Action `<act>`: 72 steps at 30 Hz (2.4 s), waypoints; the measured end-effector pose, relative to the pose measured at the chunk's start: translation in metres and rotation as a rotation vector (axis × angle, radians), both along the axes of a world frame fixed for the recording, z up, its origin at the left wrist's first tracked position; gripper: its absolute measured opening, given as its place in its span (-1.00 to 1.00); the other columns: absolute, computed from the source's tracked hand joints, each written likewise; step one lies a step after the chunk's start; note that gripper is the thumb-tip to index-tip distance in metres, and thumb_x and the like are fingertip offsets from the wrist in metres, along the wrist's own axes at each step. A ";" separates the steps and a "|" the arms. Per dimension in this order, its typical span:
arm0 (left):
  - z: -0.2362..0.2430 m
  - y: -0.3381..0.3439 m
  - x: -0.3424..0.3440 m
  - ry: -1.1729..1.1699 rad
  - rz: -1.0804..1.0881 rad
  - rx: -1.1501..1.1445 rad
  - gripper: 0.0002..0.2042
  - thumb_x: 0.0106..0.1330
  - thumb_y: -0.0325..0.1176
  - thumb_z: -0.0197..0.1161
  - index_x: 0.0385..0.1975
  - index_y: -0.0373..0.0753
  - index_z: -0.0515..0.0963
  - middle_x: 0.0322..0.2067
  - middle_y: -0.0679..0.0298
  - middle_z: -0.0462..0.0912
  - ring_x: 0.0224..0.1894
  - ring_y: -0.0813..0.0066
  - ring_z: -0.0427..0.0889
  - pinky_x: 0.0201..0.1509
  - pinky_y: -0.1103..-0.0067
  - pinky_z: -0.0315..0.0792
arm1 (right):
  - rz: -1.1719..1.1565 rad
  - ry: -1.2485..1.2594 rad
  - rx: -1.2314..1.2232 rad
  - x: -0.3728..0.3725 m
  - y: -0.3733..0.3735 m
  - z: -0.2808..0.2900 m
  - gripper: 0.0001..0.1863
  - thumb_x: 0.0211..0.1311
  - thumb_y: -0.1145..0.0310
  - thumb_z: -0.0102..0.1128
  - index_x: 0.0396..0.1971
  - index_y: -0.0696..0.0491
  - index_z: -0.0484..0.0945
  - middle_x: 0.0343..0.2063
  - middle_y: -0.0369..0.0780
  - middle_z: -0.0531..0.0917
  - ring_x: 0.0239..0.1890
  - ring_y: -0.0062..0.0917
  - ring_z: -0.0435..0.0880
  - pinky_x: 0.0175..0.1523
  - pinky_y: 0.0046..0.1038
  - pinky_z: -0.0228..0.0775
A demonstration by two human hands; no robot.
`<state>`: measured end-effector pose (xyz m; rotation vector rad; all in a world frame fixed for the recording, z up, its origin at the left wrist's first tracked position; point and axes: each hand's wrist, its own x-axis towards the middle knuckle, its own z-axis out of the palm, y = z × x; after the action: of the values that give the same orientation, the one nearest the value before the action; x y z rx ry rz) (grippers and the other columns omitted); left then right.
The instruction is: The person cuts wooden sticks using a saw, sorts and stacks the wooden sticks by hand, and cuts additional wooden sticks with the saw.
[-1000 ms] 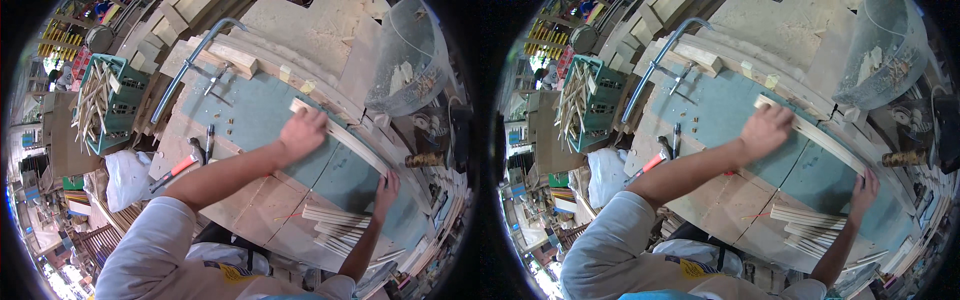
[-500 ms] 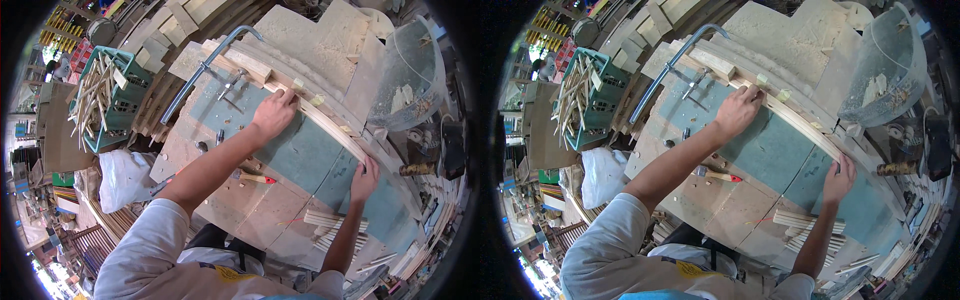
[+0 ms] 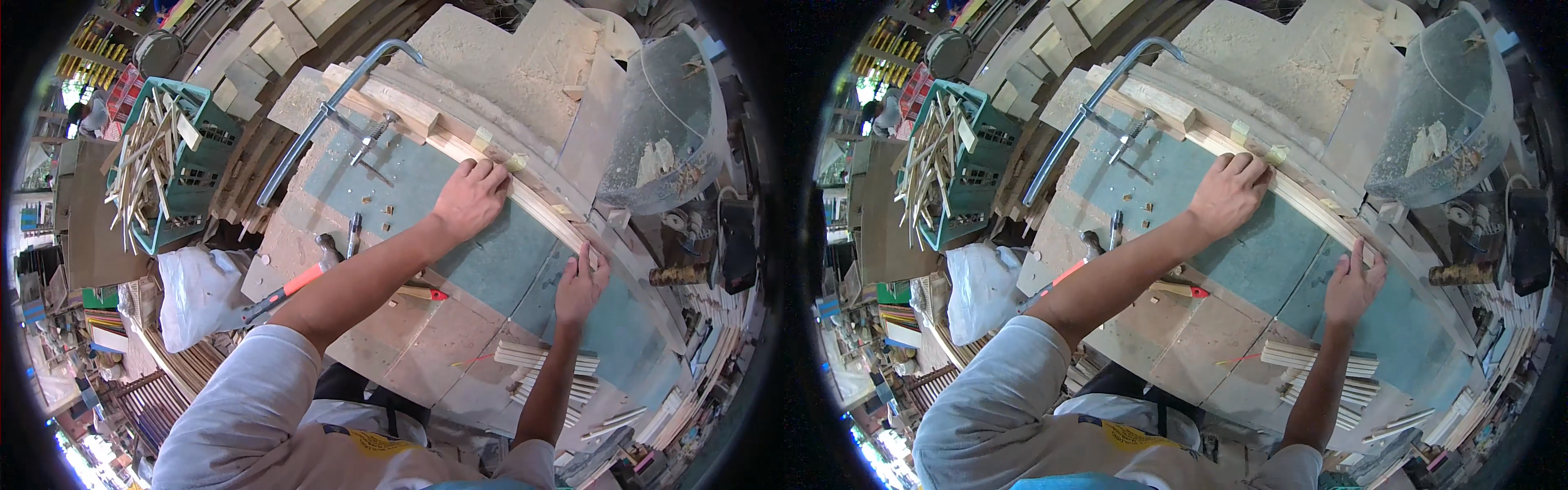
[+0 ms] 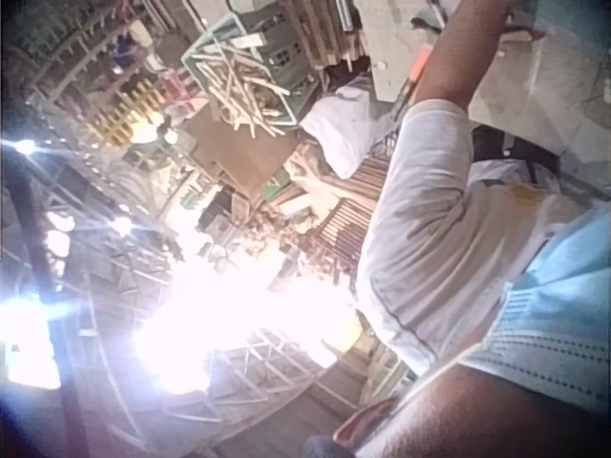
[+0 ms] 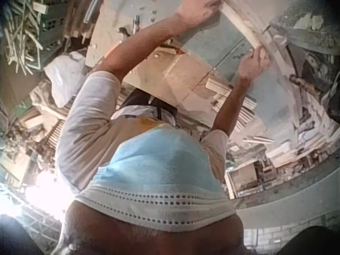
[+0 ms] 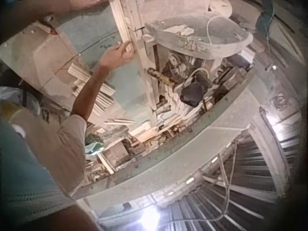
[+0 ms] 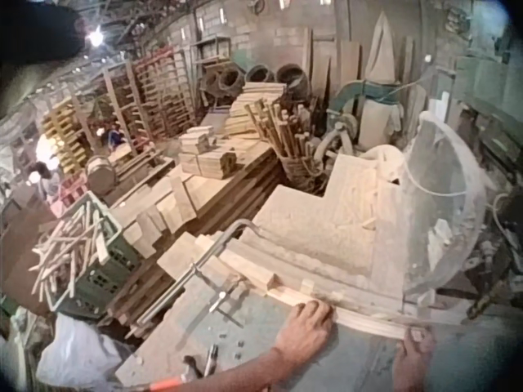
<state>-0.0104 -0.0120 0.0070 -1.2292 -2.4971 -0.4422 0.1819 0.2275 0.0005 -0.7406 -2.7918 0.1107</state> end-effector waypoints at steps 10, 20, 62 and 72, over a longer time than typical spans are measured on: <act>0.007 0.006 0.001 0.012 0.006 -0.073 -0.68 0.27 -0.35 0.20 0.00 -0.21 0.63 -0.13 0.29 0.54 0.01 0.34 0.57 -0.02 0.40 0.52 | 0.016 -0.200 0.004 -0.005 -0.011 0.023 -0.39 0.41 0.10 0.22 0.43 -0.27 0.36 0.36 0.16 0.23 0.43 0.17 0.15 0.48 0.10 0.00; -0.002 0.011 -0.003 0.144 -0.027 0.095 -0.73 0.24 -0.40 0.23 -0.06 -0.16 0.65 -0.22 0.34 0.56 -0.17 0.35 0.57 -0.11 0.39 0.46 | -0.354 0.256 -0.258 0.020 0.046 0.013 -0.58 0.28 0.42 0.17 0.16 0.05 0.55 0.03 -0.07 0.59 0.11 -0.13 0.58 0.26 -0.21 0.39; -0.005 0.012 -0.001 0.031 0.021 0.093 -0.78 0.21 -0.27 0.32 -0.14 -0.01 0.67 -0.18 0.43 0.57 -0.09 0.36 0.55 0.01 0.34 0.41 | -0.126 1.268 -1.203 -0.003 0.108 0.110 -0.31 0.45 -0.38 -0.17 -0.17 0.04 0.50 -0.45 -0.31 0.47 -0.43 -0.56 0.41 -0.33 -0.49 0.31; -0.009 0.010 -0.003 0.009 0.018 0.134 -0.81 0.30 -0.26 0.19 -0.17 -0.04 0.67 -0.21 0.39 0.52 -0.07 0.38 0.52 0.03 0.32 0.40 | -0.310 1.318 -1.053 0.061 0.045 0.106 -0.23 0.45 -0.43 -0.35 -0.18 0.05 0.48 -0.52 -0.31 0.44 -0.52 -0.53 0.34 -0.38 -0.46 0.23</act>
<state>-0.0133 -0.0018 -0.0024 -1.1532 -2.4260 -0.5879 0.2426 0.2722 0.1067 -0.7974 -1.1999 1.4354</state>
